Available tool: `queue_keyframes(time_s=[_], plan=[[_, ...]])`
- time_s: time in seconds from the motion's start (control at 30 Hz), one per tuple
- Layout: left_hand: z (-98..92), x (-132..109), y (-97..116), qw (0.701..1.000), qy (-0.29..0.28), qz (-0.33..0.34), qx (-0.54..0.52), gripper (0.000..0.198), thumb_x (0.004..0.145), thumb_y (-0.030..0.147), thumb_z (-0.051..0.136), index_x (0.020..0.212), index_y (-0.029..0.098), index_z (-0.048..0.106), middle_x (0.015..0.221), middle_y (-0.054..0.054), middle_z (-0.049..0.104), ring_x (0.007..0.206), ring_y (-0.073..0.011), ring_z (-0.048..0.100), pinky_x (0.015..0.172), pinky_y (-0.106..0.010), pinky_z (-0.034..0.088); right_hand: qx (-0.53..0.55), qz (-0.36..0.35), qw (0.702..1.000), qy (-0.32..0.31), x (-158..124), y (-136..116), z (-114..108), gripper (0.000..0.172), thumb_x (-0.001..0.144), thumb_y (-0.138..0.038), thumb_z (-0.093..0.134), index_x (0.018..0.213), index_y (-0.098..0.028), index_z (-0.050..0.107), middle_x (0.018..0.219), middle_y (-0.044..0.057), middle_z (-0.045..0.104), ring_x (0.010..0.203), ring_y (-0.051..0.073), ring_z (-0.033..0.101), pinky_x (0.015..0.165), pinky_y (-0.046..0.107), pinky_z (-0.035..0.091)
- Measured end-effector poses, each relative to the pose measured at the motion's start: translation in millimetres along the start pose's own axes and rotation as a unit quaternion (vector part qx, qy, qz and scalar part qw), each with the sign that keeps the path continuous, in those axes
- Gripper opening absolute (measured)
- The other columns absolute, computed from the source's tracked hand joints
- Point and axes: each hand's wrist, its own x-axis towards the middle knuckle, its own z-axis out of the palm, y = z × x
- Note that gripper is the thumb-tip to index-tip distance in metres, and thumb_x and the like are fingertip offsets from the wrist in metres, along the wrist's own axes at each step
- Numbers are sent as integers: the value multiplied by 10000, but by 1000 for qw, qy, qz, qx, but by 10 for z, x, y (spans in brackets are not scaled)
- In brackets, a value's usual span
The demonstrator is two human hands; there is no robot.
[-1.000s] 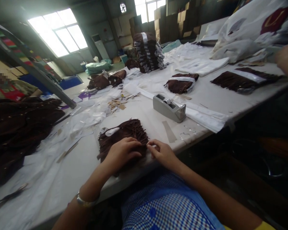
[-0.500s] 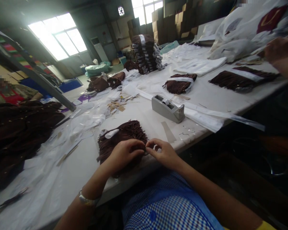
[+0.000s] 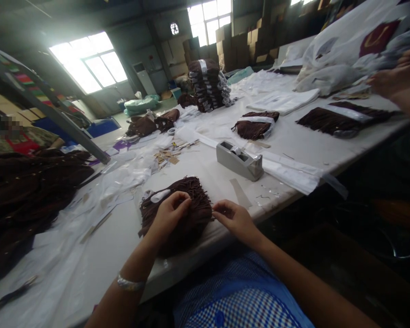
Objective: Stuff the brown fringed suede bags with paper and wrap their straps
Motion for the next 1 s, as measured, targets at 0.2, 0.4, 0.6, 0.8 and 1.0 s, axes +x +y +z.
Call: queue_keyframes(time_s=[0.2, 0.4, 0.6, 0.8, 1.0], plan=[[127, -37, 129, 987, -98, 60, 111, 219, 853, 353, 649, 1004, 203, 704, 967, -42, 730, 919, -207, 659, 866, -326, 492, 23, -21, 999, 19, 16, -120, 43, 232, 836, -379, 699, 987, -205, 675, 968, 48, 708, 923, 196, 674, 876, 328, 553], [103, -7, 146, 993, -66, 54, 85, 259, 885, 410, 589, 910, 169, 682, 889, -32, 711, 843, -183, 642, 791, -283, 495, -58, -56, 997, 9, -1, -168, 7, 228, 863, -319, 647, 1062, -210, 669, 971, 42, 715, 852, 176, 681, 835, 312, 555], [89, -3, 65, 1000, -9, 21, 5, 296, 883, 434, 594, 983, 157, 618, 802, -17, 653, 701, -144, 610, 648, -258, 508, -54, -13, 998, 31, 15, -87, -8, 192, 838, -330, 665, 970, -196, 701, 924, 43, 726, 839, 188, 685, 818, 323, 551], [-74, -162, 42, 995, 73, 63, 4, 434, 877, 376, 631, 1270, 206, 556, 1160, -86, 673, 1016, -210, 660, 874, -341, 550, 111, 39, 982, 149, 114, -46, -139, 318, 801, -402, 707, 1024, -178, 672, 1024, 83, 702, 832, 193, 676, 768, 337, 560], [-84, -528, -72, 973, 65, 126, 184, 235, 928, 347, 567, 1102, 235, 678, 1143, -62, 693, 1078, -231, 641, 977, -385, 511, 29, 18, 991, 133, 127, -89, -181, 301, 878, -431, 622, 1053, -191, 668, 1049, 87, 689, 843, 188, 645, 747, 322, 540]])
